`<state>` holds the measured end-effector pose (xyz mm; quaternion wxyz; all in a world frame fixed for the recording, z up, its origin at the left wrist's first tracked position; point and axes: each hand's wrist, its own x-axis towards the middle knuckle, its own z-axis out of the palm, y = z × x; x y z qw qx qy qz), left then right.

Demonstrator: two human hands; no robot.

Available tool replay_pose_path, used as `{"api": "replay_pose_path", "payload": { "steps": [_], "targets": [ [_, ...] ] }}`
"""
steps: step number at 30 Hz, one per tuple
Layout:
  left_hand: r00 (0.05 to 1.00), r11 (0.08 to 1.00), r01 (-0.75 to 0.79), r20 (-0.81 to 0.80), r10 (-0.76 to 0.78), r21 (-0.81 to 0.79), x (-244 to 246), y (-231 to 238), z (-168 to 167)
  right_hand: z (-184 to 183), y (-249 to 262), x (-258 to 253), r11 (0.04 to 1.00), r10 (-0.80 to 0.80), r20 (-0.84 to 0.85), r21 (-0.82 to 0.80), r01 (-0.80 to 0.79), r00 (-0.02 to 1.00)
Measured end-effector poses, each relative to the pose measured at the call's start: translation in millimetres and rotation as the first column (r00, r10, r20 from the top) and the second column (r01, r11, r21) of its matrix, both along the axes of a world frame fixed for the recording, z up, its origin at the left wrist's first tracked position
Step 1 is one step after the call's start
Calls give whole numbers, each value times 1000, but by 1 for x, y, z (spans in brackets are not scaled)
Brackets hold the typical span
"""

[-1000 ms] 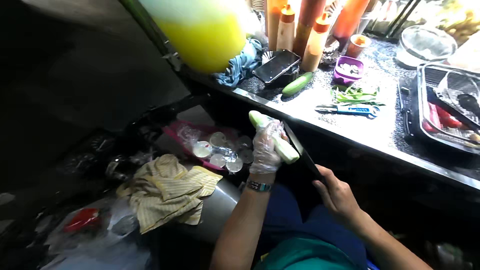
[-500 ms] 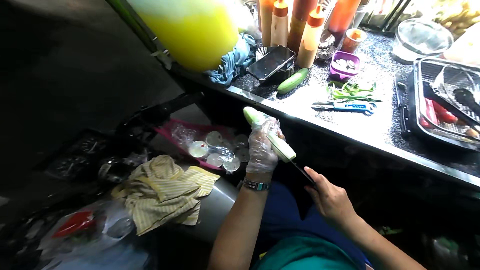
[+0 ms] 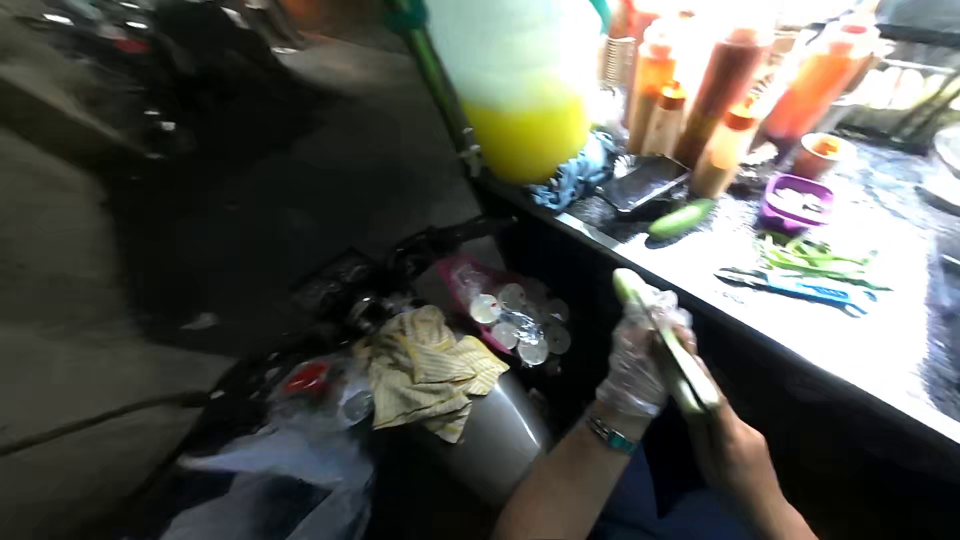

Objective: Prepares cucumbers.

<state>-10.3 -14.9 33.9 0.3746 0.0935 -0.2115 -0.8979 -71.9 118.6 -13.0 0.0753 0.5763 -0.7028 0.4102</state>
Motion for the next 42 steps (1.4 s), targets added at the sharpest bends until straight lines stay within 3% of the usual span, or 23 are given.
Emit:
{"api": "replay_pose_path", "payload": {
  "steps": [3,6,8,14,19,23,26,31,33,36,39,42],
  "targets": [
    [935,947,-210,232,267,-244,-1,2,21,11,3,-2,998,31,0,-46,-31,1000],
    [784,772,-395,255,566,-499,5,-21,18,22,10,-1,997,77,-6,-25,-78,997],
    [739,707,-451,216,638,-545,5,-33,24,25,14,2,994,111,-4,-2,-111,994],
    [827,807,-416,194,527,-419,10,-38,30,25,18,9,992,126,-16,33,-125,992],
    [767,777,-427,271,582,-462,18,-52,30,18,22,2,988,143,-71,63,-139,987],
    [868,848,-390,165,468,-358,12,-38,27,23,20,7,994,73,-82,90,-66,994],
    [867,861,-345,225,445,-374,5,-26,24,26,17,8,994,39,-110,104,-27,993],
    [667,679,-281,371,646,-678,2,-25,16,24,17,5,992,2,-124,129,14,992],
    [682,699,-272,380,625,-662,1,-21,16,20,16,3,993,-13,-132,114,29,991],
    [606,586,-186,377,701,-789,0,-13,12,17,12,4,996,-32,-72,79,37,997],
    [584,554,-97,403,705,-827,4,-10,7,19,11,3,994,-32,-17,105,34,999],
    [681,612,-166,359,638,-773,2,-10,1,20,11,2,992,-41,-32,118,44,999]
  ]
}}
